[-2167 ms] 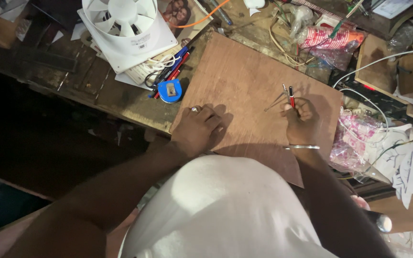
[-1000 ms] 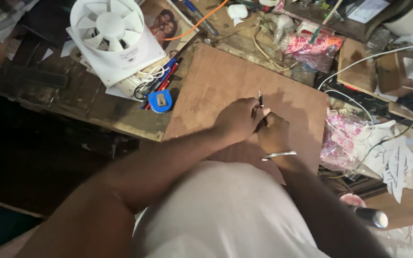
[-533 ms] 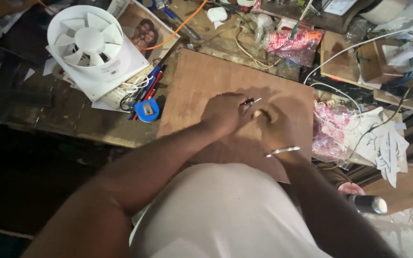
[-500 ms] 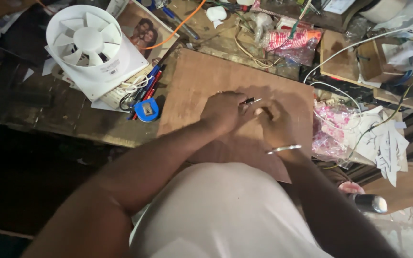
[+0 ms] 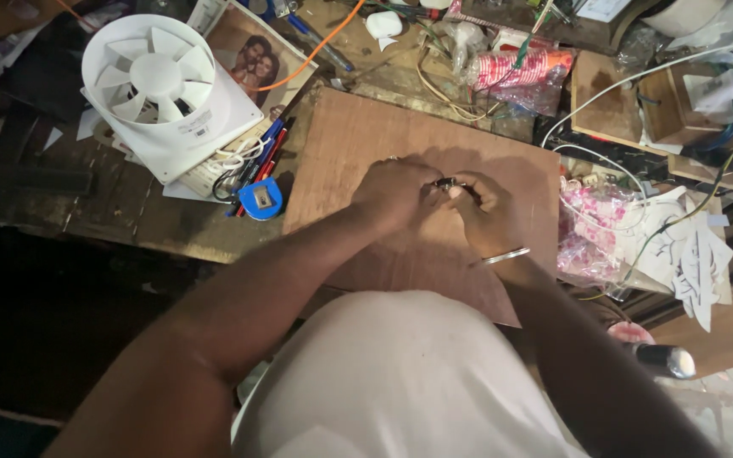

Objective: Measure and assemble components of a small exhaust fan in a workshop setting.

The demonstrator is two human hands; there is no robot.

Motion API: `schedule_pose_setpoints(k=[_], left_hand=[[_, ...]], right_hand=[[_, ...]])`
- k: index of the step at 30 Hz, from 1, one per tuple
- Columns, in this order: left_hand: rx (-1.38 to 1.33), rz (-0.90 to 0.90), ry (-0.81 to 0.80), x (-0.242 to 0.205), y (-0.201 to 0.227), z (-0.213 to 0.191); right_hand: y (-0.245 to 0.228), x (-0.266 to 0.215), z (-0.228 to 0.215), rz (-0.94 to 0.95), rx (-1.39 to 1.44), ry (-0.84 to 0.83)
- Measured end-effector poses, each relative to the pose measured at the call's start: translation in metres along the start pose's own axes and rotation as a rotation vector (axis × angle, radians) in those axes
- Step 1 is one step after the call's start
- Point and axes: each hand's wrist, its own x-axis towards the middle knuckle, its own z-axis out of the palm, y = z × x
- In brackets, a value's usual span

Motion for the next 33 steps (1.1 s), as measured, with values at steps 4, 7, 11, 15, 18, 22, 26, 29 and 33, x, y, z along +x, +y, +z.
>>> schedule_pose_setpoints(k=[4, 7, 11, 15, 18, 22, 26, 29, 33], left_hand=[[0.041, 0.024, 0.007, 0.001, -0.012, 0.002], [-0.019, 0.088, -0.021, 0.003, -0.028, -0.003], [-0.062, -0.016, -0.194, 0.009, -0.059, -0.002], [-0.176, 0.005, -0.248, 0.015, -0.082, 0.007], [-0.244, -0.007, -0.295, 0.014, -0.085, 0.008], [-0.33, -0.116, -0.359, 0.014, -0.087, 0.008], [-0.365, -0.136, -0.377, 0.015, -0.094, 0.013], [-0.35, -0.121, -0.38, 0.014, -0.093, 0.01], [-0.379, -0.179, -0.395, 0.015, -0.103, 0.021]], right_hand=[[0.016, 0.001, 0.0, 0.0, -0.009, 0.02], [0.017, 0.001, -0.001, 0.021, -0.013, 0.046], [0.001, 0.002, 0.0, -0.051, -0.01, -0.016], [0.0, 0.005, 0.003, -0.049, 0.008, -0.043], [-0.004, 0.007, 0.004, -0.047, 0.024, -0.055], [-0.007, 0.009, 0.007, -0.072, -0.071, -0.062], [-0.005, 0.01, 0.012, -0.053, -0.071, -0.048], [-0.009, 0.01, 0.014, -0.069, -0.103, -0.046], [-0.006, 0.011, 0.018, -0.071, -0.154, -0.018]])
